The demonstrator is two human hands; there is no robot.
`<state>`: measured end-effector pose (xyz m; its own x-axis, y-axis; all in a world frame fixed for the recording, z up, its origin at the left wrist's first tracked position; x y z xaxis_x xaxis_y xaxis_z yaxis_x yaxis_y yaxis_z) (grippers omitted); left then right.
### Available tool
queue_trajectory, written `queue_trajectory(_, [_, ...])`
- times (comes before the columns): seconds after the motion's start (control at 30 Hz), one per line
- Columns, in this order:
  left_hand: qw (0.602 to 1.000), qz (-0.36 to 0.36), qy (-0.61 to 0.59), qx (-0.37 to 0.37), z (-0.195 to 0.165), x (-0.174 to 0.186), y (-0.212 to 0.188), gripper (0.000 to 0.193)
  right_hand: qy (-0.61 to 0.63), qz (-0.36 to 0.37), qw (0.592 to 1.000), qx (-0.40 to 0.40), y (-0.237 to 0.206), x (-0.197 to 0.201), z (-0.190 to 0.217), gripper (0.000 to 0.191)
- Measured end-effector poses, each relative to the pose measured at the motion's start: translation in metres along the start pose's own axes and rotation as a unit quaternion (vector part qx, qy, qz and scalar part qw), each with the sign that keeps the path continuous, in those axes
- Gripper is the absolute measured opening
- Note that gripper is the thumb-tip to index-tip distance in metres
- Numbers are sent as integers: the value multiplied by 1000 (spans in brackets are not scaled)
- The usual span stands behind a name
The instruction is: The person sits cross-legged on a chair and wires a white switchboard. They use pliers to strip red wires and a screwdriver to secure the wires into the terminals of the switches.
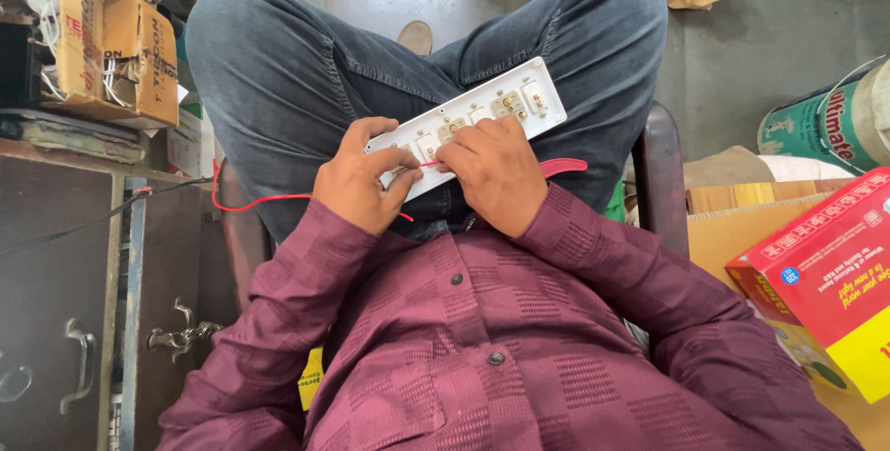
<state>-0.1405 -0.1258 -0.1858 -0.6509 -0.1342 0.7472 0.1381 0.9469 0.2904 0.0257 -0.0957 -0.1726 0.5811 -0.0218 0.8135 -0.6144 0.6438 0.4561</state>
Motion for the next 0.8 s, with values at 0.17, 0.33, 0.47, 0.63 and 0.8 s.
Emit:
queue_trajectory(0.17, [1000,-19,-2,-6,0,0,-2,16,-14,2,1000,4,0,0,0,11])
queue_trajectory(0.33, [1000,-16,4,-14,1,-2,-4,13,-10,6,1000,16,-2,-1,3,8])
queue_trajectory(0.47, [1000,-18,-5,-7,4,-1,-5,21,-13,1,1000,10,-2,-1,3,5])
queue_trajectory(0.63, [1000,-7,-3,22,6,-4,-4,17,-9,-9,1000,2,0,0,3,3])
queue_trajectory(0.8, [1000,-13,-9,-14,1,-2,-5,24,8,-13,1000,-9,0,0,2,8])
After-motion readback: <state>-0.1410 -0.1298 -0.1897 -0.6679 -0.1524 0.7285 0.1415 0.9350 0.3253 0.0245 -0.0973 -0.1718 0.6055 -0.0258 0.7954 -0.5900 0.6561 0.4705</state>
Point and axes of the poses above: each hand's wrist, its own y-axis towards the middle knuckle, its own x-axis out of the back of the hand, z = x × y, the point moved 6 cm from there along y, towards the middle knuckle, and after that the axes turned 5 degrees about -x, right-handed, at the moved point
